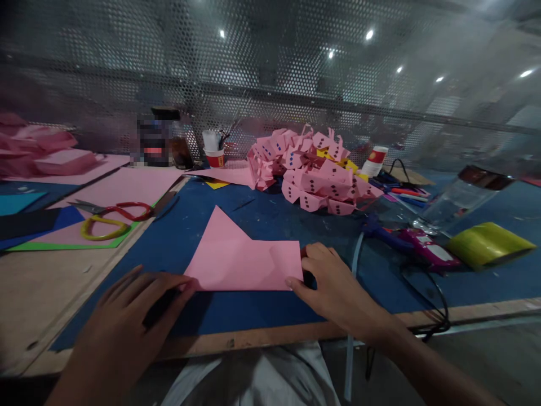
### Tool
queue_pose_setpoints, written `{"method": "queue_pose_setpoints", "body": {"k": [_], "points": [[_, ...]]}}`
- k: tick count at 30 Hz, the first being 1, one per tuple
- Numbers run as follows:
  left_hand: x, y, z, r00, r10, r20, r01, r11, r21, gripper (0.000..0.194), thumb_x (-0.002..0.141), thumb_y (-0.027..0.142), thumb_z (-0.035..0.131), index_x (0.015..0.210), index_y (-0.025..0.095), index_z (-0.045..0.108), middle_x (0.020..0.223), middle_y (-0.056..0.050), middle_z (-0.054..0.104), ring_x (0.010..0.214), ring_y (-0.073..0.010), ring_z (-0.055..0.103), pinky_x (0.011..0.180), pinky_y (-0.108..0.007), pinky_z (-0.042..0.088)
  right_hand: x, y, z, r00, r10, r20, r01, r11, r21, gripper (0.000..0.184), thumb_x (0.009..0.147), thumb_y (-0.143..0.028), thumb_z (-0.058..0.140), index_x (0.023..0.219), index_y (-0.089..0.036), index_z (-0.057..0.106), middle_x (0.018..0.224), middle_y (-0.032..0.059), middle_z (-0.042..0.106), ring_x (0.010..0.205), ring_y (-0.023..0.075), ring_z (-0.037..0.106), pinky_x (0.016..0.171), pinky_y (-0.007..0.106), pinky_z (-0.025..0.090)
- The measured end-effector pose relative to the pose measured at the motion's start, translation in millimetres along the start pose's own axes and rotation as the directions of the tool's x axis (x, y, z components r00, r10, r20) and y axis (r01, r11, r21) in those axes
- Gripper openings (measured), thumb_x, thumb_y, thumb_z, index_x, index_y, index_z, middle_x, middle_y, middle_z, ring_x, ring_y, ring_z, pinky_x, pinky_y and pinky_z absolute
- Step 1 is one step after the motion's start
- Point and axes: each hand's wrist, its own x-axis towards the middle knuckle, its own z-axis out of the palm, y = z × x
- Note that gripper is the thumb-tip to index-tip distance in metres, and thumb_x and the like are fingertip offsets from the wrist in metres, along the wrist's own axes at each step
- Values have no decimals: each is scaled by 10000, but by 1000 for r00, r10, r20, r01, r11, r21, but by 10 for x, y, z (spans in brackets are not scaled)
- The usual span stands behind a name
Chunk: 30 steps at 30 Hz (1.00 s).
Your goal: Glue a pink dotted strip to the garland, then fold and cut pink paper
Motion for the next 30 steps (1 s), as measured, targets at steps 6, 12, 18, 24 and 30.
{"method": "queue_pose_setpoints", "body": {"k": [6, 12, 18, 24, 30], "points": [[-6, 33, -5, 1000, 12, -16, -12, 1000, 26, 175, 996, 397, 557, 1035, 251, 646, 973, -26, 712, 901, -238, 671, 1099, -503, 370, 10, -12, 5, 1000, -9, -6, 9, 1000, -18, 162, 953, -327, 623, 926, -189, 703, 1121, 123, 637, 1045, 307, 585, 901, 494, 473], [-9, 32, 13, 1000, 21, -12, -21, 998, 59, 210, 999, 420, 541, 1029, 249, 659, 989, -35, 705, 913, -247, 682, 1097, -512, 373, 22, -24, -9, 1000, -7, 10, 7, 1000, -1, 153, 948, -316, 621, 926, -188, 703, 1151, 123, 637, 1068, 305, 582, 921, 503, 471], [-8, 71, 4, 998, 51, -22, -49, 997, 58, 222, 1025, 396, 504, 1096, 234, 639, 1117, -65, 710, 1029, -254, 672, 1124, -511, 335, 30, 11, 14, 1000, -15, 7, 15, 1000, -11, 154, 948, -328, 626, 933, -197, 706, 1141, 116, 639, 1067, 300, 581, 913, 488, 470], [-50, 94, -44, 995, 88, 47, -92, 992, 90, 309, 1023, 439, 503, 1217, 226, 617, 1136, -63, 734, 1018, -252, 673, 1158, -526, 278, 52, 1, 10, 1000, -8, 18, 8, 1000, -12, 145, 933, -316, 640, 923, -194, 717, 1126, 115, 640, 1057, 303, 589, 917, 493, 472], [-125, 89, -69, 978, 164, 128, -182, 972, 145, 515, 997, 491, 521, 1487, 335, 495, 1275, -78, 666, 1122, -290, 632, 1118, -570, 305, 53, -18, -16, 1000, -5, 29, 5, 1000, -14, 160, 930, -324, 638, 929, -189, 724, 1116, 121, 639, 1055, 303, 588, 921, 497, 480]]}}
